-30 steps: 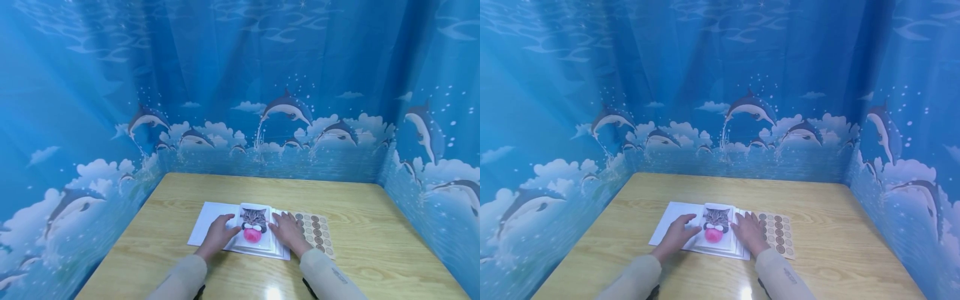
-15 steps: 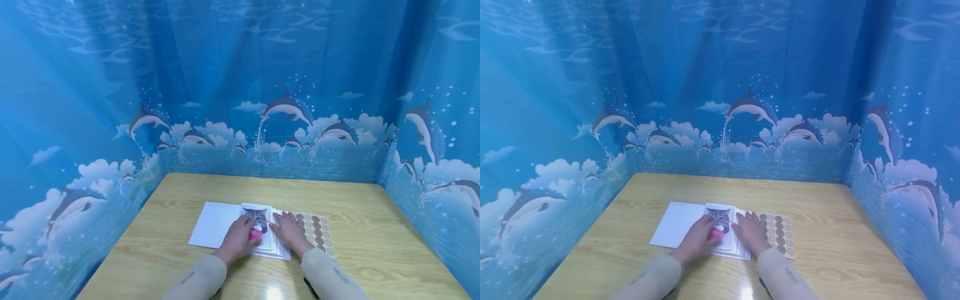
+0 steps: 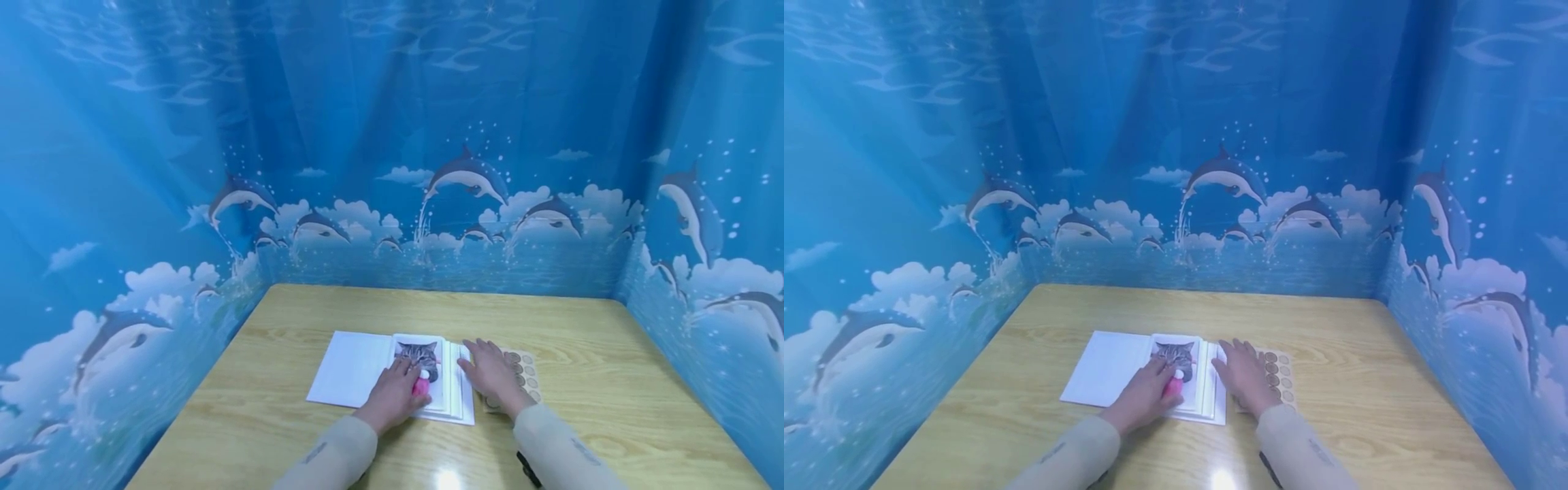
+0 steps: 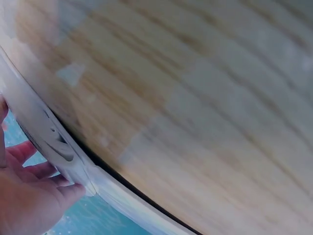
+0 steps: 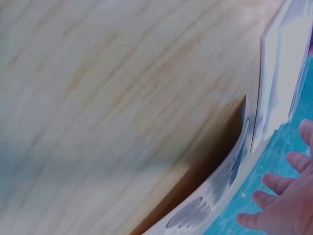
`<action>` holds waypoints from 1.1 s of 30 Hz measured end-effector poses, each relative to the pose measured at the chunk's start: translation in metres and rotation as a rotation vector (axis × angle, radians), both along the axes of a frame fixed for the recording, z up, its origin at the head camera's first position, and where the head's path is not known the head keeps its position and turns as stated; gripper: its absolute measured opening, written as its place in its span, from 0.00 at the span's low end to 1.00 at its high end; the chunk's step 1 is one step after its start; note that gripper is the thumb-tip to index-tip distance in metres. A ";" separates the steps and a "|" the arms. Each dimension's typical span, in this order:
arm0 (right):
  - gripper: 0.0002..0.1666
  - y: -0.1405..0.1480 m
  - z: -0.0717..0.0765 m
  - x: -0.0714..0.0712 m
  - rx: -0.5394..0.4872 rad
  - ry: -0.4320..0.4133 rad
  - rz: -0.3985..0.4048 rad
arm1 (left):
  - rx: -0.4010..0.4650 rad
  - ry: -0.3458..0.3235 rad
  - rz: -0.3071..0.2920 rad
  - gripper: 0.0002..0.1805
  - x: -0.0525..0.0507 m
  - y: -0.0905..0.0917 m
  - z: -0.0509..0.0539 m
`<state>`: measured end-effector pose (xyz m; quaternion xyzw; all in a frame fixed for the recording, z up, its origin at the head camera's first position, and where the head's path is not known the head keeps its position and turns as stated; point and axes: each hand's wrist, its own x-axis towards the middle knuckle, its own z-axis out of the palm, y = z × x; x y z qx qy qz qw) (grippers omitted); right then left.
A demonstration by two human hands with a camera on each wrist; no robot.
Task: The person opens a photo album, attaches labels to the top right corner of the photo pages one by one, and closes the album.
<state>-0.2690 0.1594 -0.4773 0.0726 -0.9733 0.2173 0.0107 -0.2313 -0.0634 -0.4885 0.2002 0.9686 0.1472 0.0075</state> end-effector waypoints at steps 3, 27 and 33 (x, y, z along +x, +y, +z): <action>0.32 0.006 0.002 0.002 0.001 -0.007 -0.013 | -0.008 -0.007 0.001 0.38 0.001 0.001 -0.001; 0.35 0.059 0.004 0.038 0.031 0.068 -0.003 | -0.040 0.002 -0.026 0.40 -0.002 0.000 -0.006; 0.36 0.064 0.003 0.048 0.066 0.113 0.044 | -0.038 -0.013 -0.021 0.40 -0.003 -0.002 -0.006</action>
